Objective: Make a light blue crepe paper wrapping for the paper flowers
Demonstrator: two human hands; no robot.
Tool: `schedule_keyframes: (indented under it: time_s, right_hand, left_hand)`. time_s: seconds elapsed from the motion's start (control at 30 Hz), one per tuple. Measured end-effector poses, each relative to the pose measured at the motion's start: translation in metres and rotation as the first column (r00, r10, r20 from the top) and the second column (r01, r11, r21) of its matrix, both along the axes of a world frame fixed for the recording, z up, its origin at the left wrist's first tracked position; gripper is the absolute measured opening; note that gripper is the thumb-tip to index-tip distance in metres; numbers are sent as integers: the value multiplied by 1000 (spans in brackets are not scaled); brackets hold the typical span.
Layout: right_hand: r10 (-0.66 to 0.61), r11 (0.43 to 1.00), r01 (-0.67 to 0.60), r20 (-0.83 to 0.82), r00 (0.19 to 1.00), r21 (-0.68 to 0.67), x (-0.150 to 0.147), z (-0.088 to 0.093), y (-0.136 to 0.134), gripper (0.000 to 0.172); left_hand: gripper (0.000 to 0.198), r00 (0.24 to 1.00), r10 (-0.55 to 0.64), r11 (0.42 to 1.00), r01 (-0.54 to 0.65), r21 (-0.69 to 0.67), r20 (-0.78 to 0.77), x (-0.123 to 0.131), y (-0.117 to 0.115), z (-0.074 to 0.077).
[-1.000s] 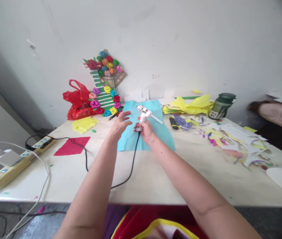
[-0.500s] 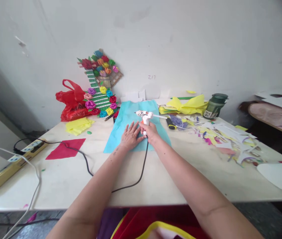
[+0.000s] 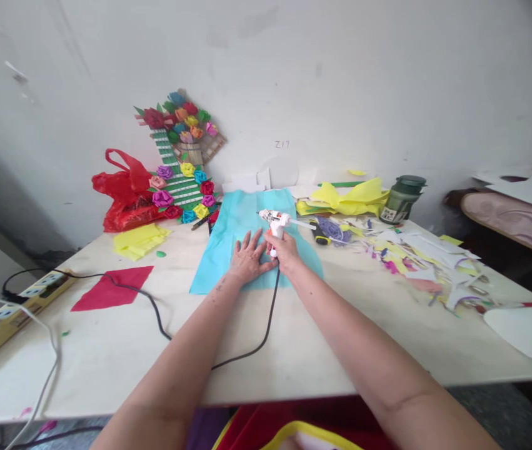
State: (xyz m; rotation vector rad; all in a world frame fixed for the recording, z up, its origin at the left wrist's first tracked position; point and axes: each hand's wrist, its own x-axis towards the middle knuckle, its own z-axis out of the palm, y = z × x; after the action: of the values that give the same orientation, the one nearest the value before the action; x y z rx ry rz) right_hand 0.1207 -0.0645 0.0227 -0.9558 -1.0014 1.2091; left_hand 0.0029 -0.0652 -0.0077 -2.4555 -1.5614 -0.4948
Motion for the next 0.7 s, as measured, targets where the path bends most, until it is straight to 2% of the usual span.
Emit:
schedule_keyframes:
  time_s: [0.17,0.33,0.7]
  right_hand:
    - [4,1000,-4,-12,1000,0,-1,-1,1,27]
    - [6,1000,-6,-16,1000,5,-2,-1,2,28]
    - [-3,1000,3,20,1000,3,7,-5,8,29]
  left_hand:
    - [90,999,-38,999,37,-33,-16,-4,2,0]
    - [84,1000,-22,1000,22,-1,-14,-4,7,-3]
    - [88,1000,-26,1000,26,-7,10,-7,29,-2]
